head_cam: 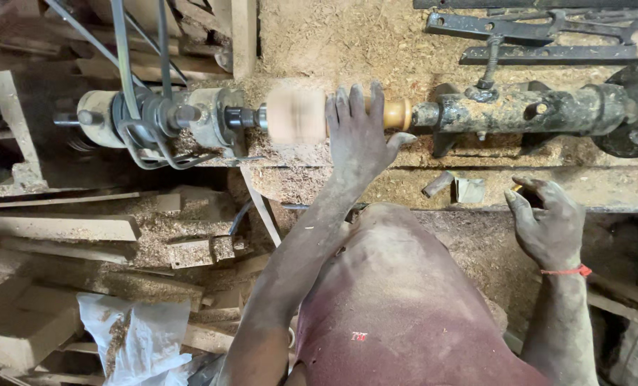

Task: The person shapes a wooden spindle on a rotating lathe by applying a metal tool to the wood surface and using their hands to guide the piece as it spins amidst wood shavings.

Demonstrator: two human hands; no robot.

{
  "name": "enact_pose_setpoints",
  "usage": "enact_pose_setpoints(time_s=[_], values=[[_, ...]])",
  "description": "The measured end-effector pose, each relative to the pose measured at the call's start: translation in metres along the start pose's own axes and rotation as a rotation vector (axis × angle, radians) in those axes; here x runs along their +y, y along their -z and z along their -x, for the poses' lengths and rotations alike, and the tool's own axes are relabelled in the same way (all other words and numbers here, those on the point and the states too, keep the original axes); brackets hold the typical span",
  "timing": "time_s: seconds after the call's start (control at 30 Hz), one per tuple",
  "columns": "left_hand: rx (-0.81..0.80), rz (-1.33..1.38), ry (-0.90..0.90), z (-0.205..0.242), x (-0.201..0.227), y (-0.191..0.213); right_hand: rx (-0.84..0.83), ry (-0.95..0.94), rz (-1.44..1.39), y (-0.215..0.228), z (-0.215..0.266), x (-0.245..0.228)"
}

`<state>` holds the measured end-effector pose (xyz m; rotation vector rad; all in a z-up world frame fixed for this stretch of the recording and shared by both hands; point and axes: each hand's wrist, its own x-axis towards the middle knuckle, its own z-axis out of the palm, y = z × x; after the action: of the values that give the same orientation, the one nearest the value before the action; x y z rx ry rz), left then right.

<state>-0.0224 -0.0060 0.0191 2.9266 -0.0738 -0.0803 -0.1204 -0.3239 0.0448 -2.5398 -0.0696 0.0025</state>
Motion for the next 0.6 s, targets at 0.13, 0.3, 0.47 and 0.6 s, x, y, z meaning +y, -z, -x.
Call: enact_pose_setpoints(time_s=[0.13, 0.3, 0.47, 0.6], values=[[-0.016, -0.031, 0.006, 0.002, 0.001, 0.001, 0.027, 0.105, 0.087, -0.001, -0.001, 0.008], [0.018, -0.066, -0.004, 0.001, 0.002, 0.0, 0.04, 0.101, 0.103, -0.005, 0.003, 0.017], [0.056, -0.05, -0.019, 0.002, -0.001, 0.003, 0.033, 0.071, 0.096, -0.003, 0.005, 0.013], [-0.026, -0.032, -0.003, 0.001, 0.0, 0.008, 0.032, 0.064, 0.1, -0.004, 0.006, 0.014]])
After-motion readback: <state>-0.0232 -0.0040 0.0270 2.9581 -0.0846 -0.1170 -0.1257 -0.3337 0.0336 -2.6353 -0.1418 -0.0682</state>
